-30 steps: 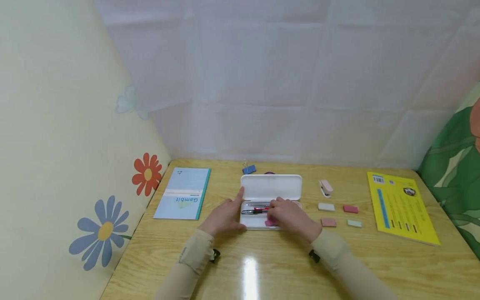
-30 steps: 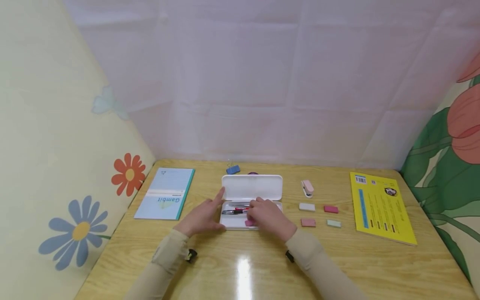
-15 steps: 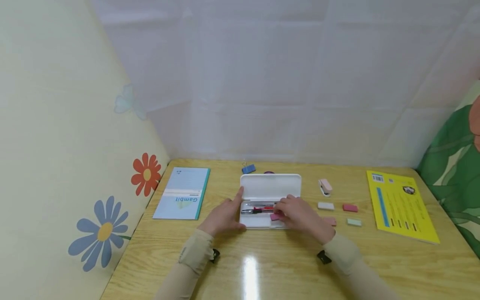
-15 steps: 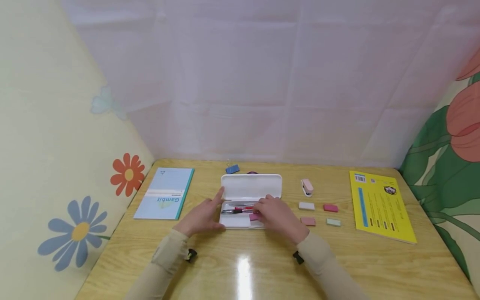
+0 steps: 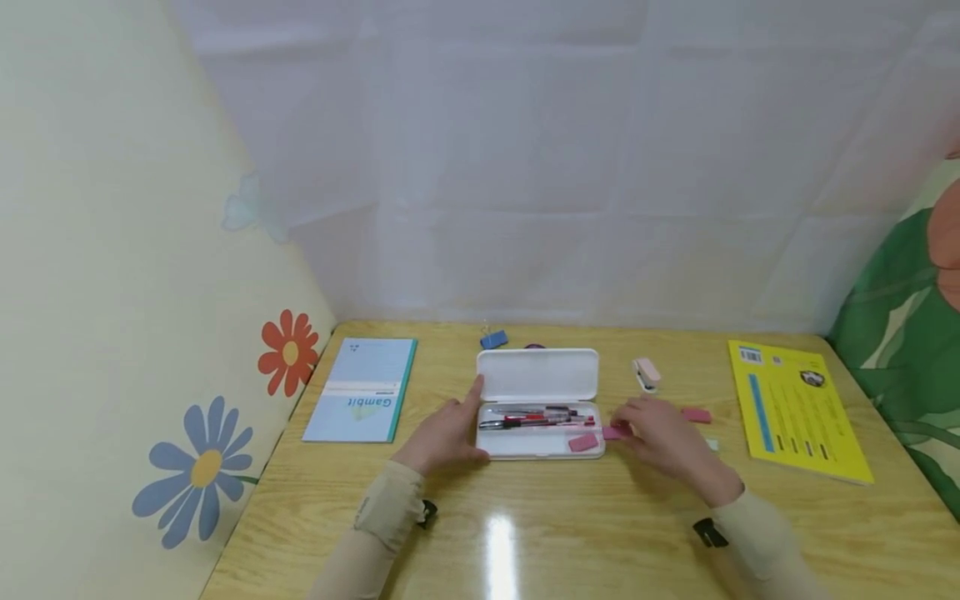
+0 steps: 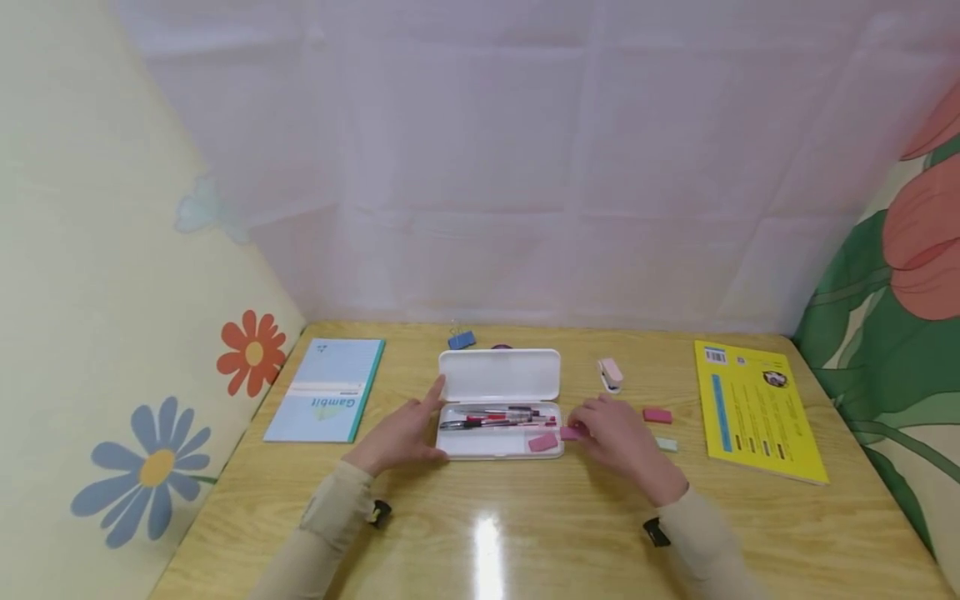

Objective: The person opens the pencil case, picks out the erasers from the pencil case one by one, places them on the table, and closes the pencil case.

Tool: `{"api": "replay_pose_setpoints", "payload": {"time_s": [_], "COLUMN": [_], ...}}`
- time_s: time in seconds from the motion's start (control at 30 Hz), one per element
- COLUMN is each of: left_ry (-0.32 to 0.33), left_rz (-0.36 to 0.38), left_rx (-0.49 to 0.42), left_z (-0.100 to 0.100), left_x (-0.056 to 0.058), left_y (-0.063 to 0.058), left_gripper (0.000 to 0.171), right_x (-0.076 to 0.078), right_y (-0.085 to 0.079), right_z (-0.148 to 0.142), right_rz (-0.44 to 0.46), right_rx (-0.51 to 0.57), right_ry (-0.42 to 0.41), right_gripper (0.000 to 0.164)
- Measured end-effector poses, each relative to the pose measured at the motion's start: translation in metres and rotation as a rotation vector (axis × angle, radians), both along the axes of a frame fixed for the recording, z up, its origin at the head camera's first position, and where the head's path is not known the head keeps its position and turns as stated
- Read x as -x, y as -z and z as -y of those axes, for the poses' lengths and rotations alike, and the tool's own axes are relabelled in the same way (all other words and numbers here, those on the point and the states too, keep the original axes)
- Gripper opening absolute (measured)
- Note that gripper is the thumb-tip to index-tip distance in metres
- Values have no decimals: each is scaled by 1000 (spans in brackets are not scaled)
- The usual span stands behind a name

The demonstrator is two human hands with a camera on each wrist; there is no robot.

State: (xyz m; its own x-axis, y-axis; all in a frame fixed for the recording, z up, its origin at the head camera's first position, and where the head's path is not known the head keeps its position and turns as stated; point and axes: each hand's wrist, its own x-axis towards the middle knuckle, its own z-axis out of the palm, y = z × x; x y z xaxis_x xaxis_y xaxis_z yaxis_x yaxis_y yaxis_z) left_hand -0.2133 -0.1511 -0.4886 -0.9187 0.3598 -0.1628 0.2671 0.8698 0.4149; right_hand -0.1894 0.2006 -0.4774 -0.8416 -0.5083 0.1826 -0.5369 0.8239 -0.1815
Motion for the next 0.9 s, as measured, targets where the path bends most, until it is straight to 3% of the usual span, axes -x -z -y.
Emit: {"api": "replay_pose_setpoints", "payload": {"time_s": [0.33,0.6,0.9], "left_ry": [-7,-12,-6], "left_rz": [17,15,14], "left_rx": [-18,-15,-11], "left_z": [0,0,0], "left_x": [-1,0,1], "left_y": [0,0,1], "left_gripper": [126,124,125], "right_x": [-18,-31,-37], "right_y": [-1,7,19], "right_z": [-31,-42,-48], "right_rz": [1,113,158], "right_rx": [-34,-63,-44], "right_ry": [70,127,139], "right_gripper": [10,13,11]}}
